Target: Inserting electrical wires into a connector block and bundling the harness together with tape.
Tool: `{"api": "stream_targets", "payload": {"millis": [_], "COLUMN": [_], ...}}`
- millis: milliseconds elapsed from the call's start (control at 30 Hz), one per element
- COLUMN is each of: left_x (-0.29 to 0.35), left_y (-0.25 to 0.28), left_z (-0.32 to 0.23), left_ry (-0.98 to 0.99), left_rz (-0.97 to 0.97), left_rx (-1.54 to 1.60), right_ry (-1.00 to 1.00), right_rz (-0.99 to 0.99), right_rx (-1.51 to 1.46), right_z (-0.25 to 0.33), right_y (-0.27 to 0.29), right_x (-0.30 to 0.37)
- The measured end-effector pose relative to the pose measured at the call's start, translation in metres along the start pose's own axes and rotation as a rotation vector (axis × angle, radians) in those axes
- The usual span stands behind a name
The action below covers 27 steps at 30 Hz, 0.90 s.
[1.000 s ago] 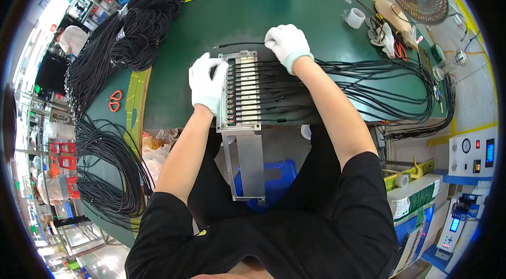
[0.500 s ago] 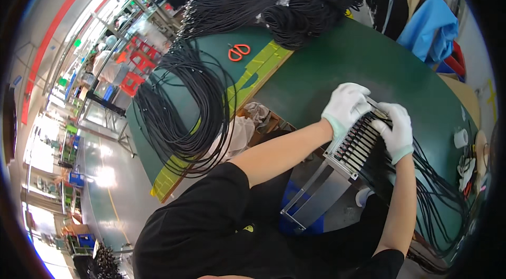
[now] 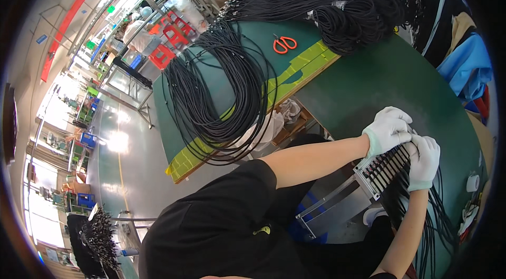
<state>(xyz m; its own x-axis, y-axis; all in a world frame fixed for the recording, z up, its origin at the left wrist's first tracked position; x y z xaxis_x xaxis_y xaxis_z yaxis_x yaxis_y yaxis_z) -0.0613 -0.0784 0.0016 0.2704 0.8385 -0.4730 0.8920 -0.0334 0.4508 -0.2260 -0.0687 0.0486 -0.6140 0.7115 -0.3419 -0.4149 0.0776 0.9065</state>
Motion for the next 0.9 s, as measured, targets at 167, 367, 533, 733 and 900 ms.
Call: {"api": "stream_targets", "payload": {"millis": [167, 367, 533, 733, 900], "left_x": [0.000, -0.002, -0.001, -0.002, 0.000], "left_y": [-0.004, -0.002, -0.001, -0.002, 0.016], "left_z": [-0.005, 0.001, -0.014, -0.007, 0.007], "left_ry": [-0.016, 0.158, -0.094, 0.170, 0.101], "left_rz": [0.003, 0.102, -0.034, 0.028, -0.125], "left_rx": [0.016, 0.265, 0.009, 0.340, 0.091], "right_ry": [-0.250, -0.002, -0.248, 0.036, -0.011], "right_rz": [0.218, 0.013, 0.281, -0.005, 0.100], "right_rx": [-0.615, -0.082, -0.688, -0.088, -0.081], "right_z": [-0.036, 0.000, -0.038, -0.007, -0.013], "right_y": [-0.011, -0.004, -0.012, 0.002, -0.001], "right_x": [0.008, 0.000, 0.010, 0.005, 0.003]}}
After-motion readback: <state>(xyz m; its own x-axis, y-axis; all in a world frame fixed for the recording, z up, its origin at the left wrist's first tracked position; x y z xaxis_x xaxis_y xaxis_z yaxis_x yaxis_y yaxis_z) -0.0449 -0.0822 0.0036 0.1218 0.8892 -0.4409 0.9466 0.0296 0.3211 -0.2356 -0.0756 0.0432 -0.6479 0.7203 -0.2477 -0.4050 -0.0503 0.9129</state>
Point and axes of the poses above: each hand's wrist, its own x-axis away from the middle knuckle, its own y-axis out of the back of the hand, z = x × y, the point moved 3 cm from there along -x, towards the middle knuckle, and after that the axes turned 14 degrees about z, right-handed, at the moved point
